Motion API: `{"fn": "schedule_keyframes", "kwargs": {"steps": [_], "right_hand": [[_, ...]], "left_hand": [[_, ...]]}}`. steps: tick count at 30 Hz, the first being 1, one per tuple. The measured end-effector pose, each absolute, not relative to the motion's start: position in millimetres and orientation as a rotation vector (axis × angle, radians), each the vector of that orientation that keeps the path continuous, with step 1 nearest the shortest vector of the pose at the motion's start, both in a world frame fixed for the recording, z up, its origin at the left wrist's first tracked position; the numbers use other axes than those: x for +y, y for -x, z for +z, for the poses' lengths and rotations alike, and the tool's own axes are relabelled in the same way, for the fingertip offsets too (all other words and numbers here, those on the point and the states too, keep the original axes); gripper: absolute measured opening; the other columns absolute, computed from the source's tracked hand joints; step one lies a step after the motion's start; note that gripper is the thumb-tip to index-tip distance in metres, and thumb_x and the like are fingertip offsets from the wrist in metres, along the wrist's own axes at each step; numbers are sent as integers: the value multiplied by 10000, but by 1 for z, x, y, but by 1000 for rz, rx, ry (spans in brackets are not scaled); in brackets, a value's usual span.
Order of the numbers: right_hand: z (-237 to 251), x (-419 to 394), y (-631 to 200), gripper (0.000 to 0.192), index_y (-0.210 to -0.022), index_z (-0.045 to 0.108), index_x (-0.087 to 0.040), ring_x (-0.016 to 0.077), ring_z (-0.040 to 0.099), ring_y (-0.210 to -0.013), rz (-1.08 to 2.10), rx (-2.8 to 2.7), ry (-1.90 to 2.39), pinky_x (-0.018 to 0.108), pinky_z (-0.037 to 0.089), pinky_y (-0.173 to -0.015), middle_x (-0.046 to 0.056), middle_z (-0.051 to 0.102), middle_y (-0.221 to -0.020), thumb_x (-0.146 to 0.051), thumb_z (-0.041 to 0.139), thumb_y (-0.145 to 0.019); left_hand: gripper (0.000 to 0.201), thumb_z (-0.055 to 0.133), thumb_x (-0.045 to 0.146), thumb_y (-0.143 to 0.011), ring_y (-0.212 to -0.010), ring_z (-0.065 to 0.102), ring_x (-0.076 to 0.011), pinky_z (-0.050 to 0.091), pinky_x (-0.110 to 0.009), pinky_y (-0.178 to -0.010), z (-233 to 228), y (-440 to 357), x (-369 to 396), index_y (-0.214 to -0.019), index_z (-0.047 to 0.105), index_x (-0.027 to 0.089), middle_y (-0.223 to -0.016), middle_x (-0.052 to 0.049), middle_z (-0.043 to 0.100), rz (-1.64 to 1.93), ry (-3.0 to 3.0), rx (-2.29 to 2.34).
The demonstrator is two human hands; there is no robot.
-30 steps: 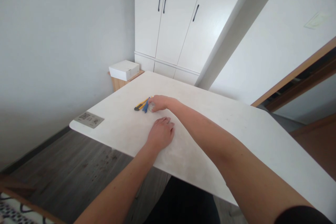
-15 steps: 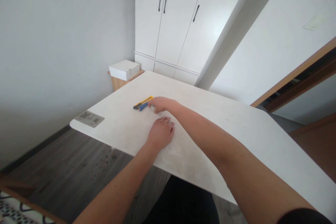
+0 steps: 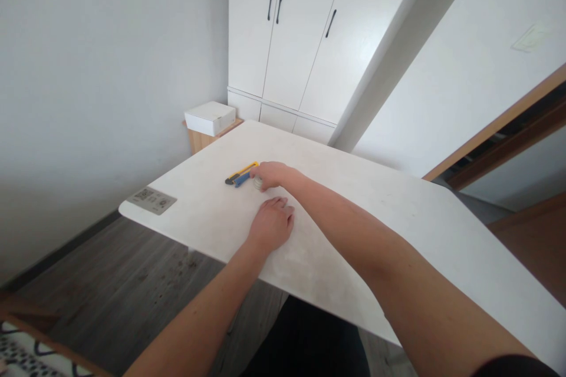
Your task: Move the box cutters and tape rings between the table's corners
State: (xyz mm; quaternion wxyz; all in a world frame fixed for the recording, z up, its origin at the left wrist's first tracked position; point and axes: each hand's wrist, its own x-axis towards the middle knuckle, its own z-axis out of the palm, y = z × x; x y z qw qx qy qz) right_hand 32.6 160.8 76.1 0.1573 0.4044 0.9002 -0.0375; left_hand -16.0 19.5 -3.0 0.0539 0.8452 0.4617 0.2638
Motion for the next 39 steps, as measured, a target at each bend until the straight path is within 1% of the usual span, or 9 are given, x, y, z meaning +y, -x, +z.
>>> {"fn": "schedule_keyframes", "kwargs": {"steps": [5,9,14,19,22,25,29,35,39], "right_hand": [[75,163,-32,509,-1240,655,-344,268,629,-1160,-91,2596,-1107,306,492,-860,10,668,-1320,-258,777,-753],[74,159,-30,479,-1222,661,-307,265,641,-1124,-83,2602,-1095,307,493,-844,30,677,-1301,-218,753,-760],[72,156,-30,488,-1222,651,-287,251,655,-1087,-79,2617,-1106,303,489,-842,41,688,-1272,-163,708,-753],[70,157,-29,528,-1226,655,-309,263,656,-1081,-107,2602,-1125,314,494,-845,32,694,-1254,-186,739,-720],[69,157,-27,523,-1223,658,-323,261,651,-1090,-116,2585,-1146,309,497,-835,21,687,-1262,-186,731,-723],[75,154,-35,527,-1238,653,-315,264,645,-1103,-115,2576,-1187,305,497,-821,29,685,-1261,-192,725,-730],[93,136,-90,521,-1268,631,-284,287,650,-1078,-92,2519,-1347,321,495,-789,79,684,-1244,-267,737,-758],[97,65,-224,459,-1243,640,-323,289,668,-1010,-97,2194,-1695,329,487,-734,97,678,-1198,-301,722,-792],[85,17,-264,431,-1256,616,-330,277,665,-1012,-163,2143,-1725,316,477,-705,91,660,-1195,-299,663,-829]], "left_hand": [[238,494,240,-944,-1146,607,-260,430,-441,-1061,-5,16,20,-1002,718,185,-1142,-125,688,803,-2546,1412],[247,489,249,-952,-1141,610,-260,429,-435,-1062,-4,16,20,-986,725,184,-1125,-126,693,793,-2555,1419],[244,490,237,-947,-1119,616,-255,440,-437,-1051,-2,16,19,-949,729,191,-1097,-124,698,805,-2561,1410],[243,489,236,-945,-1111,619,-262,450,-451,-1041,-1,16,19,-934,728,193,-1076,-125,701,801,-2562,1409],[255,484,242,-949,-1120,620,-263,449,-447,-1048,-3,16,21,-948,734,191,-1101,-131,704,794,-2580,1395],[283,474,251,-954,-1163,611,-262,443,-438,-1062,-7,17,23,-1032,738,185,-1203,-139,689,763,-2608,1396],[326,458,248,-955,-1238,584,-264,443,-429,-1072,-9,17,25,-1128,728,188,-1328,-139,644,707,-2635,1429],[350,440,260,-958,-1235,596,-270,447,-420,-1083,-6,16,23,-1124,741,196,-1309,-136,659,700,-2649,1442],[359,439,263,-950,-1234,602,-270,453,-414,-1086,-6,17,23,-1132,741,199,-1301,-127,666,706,-2662,1442]]}}
